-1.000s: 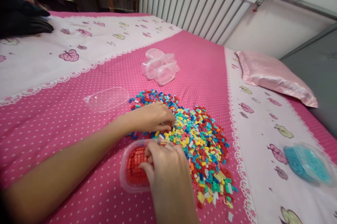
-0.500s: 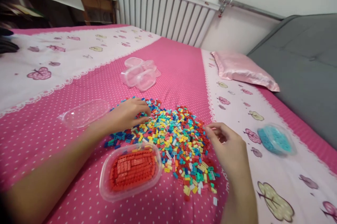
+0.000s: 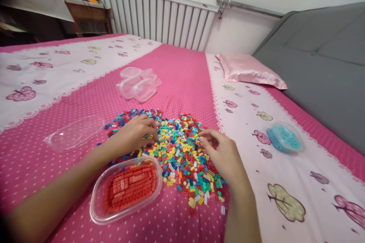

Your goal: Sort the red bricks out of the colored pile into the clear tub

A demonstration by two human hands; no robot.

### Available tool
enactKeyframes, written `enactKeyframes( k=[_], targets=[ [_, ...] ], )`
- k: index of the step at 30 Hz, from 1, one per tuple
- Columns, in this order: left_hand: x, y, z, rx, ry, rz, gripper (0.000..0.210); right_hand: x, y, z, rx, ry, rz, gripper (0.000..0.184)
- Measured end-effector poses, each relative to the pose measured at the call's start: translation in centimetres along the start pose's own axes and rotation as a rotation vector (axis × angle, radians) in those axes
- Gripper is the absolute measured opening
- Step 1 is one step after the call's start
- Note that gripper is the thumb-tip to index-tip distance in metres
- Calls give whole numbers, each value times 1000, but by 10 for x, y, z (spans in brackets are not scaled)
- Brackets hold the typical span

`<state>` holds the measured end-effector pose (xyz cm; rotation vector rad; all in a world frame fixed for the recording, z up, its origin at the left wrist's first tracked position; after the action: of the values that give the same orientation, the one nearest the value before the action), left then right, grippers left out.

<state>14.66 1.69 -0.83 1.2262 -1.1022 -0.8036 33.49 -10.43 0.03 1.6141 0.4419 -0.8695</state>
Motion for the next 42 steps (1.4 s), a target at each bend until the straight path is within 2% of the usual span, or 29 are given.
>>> enactKeyframes(
  k=[10,22,32,37,42],
  targets=[
    [2,-5,3,-52,-12,61,4,-1,-4,0,-22,-8,-3,25],
    [1,-11,2,-44,-1,78,5,0,-13,-1,-50,-31,13,28],
    [1,-3,2,-41,57,122,7,1,-13,0,-50,-25,21,27],
    [-16,0,5,12,90,211,5,-23,-24,1,-37,22,54,21],
    [-13,7,8,41,26,324,5,-62,-57,0,-116,155,45,15]
  ],
)
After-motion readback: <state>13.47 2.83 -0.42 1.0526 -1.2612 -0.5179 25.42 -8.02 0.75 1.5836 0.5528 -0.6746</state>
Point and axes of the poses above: each hand's wrist, its own z-axis away from the middle knuckle, its own y-axis out of the back of the hand, x = y × z, the point moved 10 cm from there along -z, towards the middle knuckle, and after that the axes turned 11 degrees about -x, right-handed, at the moved point
